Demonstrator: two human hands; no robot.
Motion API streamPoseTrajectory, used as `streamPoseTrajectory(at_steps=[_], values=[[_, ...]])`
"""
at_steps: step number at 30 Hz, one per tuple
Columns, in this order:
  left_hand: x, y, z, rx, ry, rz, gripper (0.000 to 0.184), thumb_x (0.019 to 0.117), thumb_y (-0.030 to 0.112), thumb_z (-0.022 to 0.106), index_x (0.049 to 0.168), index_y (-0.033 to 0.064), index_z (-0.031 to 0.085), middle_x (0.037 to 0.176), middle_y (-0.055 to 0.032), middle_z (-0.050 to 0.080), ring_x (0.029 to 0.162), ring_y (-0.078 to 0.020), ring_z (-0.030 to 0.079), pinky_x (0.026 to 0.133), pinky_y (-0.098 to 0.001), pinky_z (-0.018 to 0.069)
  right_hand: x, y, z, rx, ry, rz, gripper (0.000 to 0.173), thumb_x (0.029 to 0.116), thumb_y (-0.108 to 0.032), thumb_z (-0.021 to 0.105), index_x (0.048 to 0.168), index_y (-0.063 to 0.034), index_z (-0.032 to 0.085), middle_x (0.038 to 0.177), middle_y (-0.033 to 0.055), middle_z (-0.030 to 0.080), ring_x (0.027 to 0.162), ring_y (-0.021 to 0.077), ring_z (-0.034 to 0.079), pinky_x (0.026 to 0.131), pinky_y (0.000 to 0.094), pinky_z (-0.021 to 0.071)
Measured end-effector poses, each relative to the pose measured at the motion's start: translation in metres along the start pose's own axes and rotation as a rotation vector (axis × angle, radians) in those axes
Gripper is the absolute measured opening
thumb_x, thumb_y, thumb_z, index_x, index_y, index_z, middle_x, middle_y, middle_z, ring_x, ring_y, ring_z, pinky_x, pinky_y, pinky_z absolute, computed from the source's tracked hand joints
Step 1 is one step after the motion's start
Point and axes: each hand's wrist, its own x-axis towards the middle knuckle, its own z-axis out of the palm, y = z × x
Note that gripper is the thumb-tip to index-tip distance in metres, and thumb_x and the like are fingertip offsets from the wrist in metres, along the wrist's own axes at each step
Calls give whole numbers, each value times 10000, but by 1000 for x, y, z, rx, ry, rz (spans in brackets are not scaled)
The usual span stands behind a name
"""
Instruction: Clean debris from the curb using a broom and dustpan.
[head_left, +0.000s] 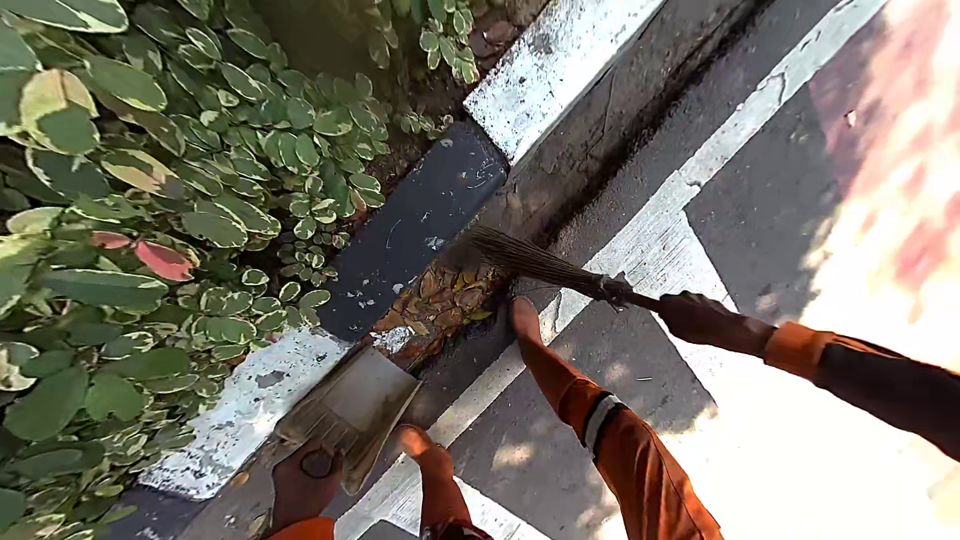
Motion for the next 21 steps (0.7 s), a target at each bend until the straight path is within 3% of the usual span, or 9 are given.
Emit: streamPoseTrajectory(at_steps=[3,5,7,9,13,15,16,18,21], values=[[-4,3,8,-27,26,-16,222,647,112,704,761,-44,593,708,-134,620,647,-214,613,635,-431,499,-31,39,-35,-37,0,151,236,983,-147,606,1097,51,660,1094,315,659,1071,515,635,829,695,490],[-10,0,11,-62,54,-26,235,618,123,702,760,-27,590,696,-98,610,633,-161,600,617,-381,496,-20,46,-41,-16,142,199,201,955,-100,616,1032,77,670,1050,318,670,1033,517,652,802,690,499],[-22,-10,14,-81,65,-13,239,619,149,709,752,-11,593,693,-75,611,631,-125,601,606,-341,501,19,43,-33,18,309,220,198,960,-71,590,1053,97,633,1016,328,663,985,520,665,761,681,515],[-32,-17,18,-66,63,20,238,611,164,701,731,-12,592,686,-87,617,630,-138,608,604,-345,499,69,23,-22,29,403,216,242,982,-29,554,1191,90,588,1035,332,659,957,525,677,748,666,540],[-41,-24,24,-62,71,40,210,640,178,679,696,2,579,661,-67,597,612,-110,592,594,-308,484,106,-39,4,43,239,67,292,1047,-70,501,1288,47,616,1190,336,654,1106,527,654,876,694,524],[-44,-20,24,-42,53,15,226,642,164,694,721,-22,593,683,-104,612,637,-175,607,619,-381,497,86,-35,26,4,187,-48,392,1099,-283,465,1425,-99,582,1220,310,654,1141,517,637,904,693,509],[-43,-17,23,-33,31,-10,245,652,147,708,756,-51,608,711,-151,626,665,-246,622,646,-458,505,63,-27,25,-28,186,-71,448,1109,-371,430,1435,-96,567,1194,321,654,1120,532,635,881,696,503],[-43,-11,24,-15,14,-38,262,654,137,722,781,-67,618,738,-190,639,694,-312,638,669,-525,503,11,-1,21,-88,231,-33,589,1091,-495,416,1222,44,615,1054,338,662,1018,547,657,812,688,516],[-41,-6,23,17,7,-60,240,662,124,723,776,-58,615,736,-198,636,702,-345,638,670,-556,493,-45,26,4,-133,331,89,576,1084,-482,444,1100,68,614,937,320,666,926,533,676,745,666,521]])
